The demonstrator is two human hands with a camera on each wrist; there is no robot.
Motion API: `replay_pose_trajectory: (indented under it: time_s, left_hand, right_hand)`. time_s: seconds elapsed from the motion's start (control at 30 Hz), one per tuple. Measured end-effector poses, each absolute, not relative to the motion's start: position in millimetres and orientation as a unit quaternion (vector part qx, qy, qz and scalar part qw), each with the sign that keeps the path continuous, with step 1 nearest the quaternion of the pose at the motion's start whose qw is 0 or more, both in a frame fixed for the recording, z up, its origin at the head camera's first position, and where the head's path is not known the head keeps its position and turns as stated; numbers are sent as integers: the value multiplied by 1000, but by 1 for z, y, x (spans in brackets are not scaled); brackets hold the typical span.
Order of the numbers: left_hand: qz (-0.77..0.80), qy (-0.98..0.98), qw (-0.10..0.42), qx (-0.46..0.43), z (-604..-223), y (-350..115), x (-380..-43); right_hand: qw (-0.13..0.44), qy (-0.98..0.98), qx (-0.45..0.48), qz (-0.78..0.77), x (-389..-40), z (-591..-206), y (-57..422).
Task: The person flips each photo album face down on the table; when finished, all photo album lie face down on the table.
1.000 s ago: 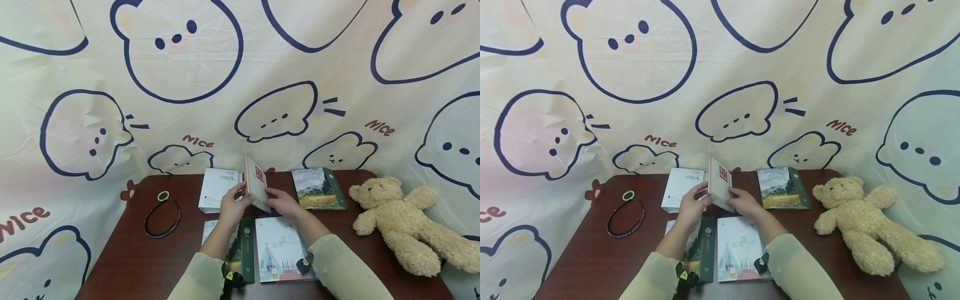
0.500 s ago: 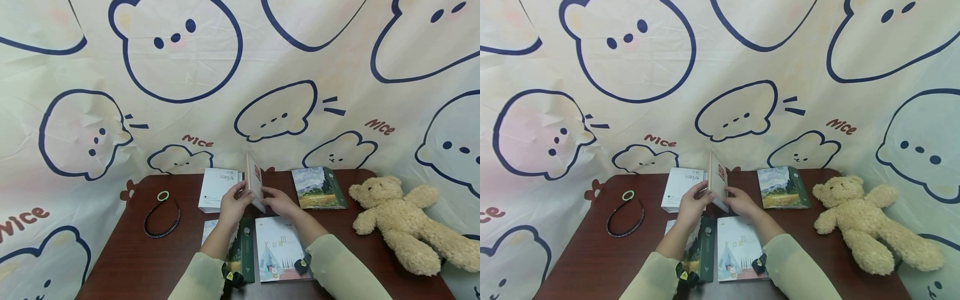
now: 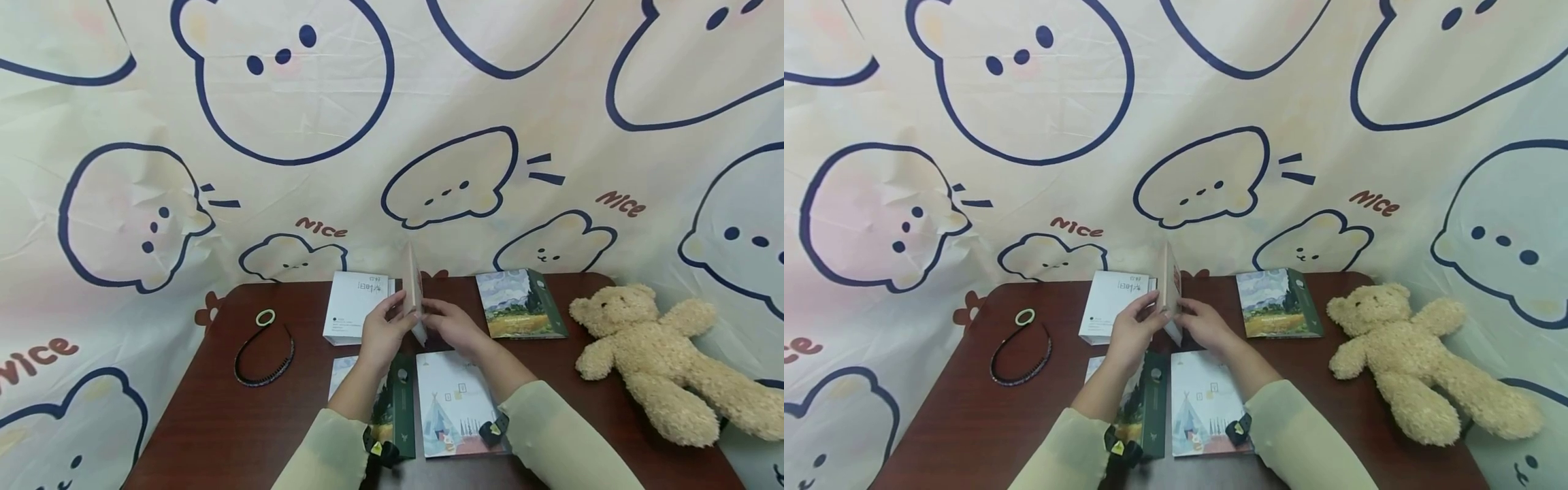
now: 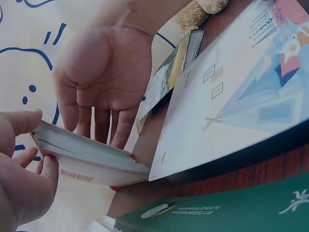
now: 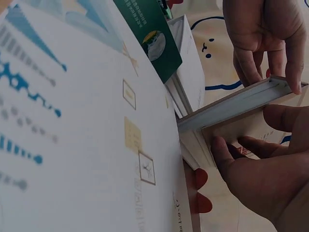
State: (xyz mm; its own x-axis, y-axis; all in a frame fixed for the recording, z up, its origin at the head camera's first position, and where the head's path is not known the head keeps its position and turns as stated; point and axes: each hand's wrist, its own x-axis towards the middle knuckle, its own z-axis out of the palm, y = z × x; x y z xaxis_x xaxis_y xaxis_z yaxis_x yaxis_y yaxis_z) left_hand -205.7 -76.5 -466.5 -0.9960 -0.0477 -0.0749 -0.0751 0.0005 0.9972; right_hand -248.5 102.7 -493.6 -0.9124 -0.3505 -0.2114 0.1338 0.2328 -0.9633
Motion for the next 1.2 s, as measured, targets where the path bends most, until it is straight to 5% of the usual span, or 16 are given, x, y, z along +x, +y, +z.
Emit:
replay_pose_trajectory:
  time_s: [1.2]
  left_hand:
    - [701,712,30,-6,-482,-51,-214]
  right_hand:
    - [153,720,-71,-673,-242,-460,126]
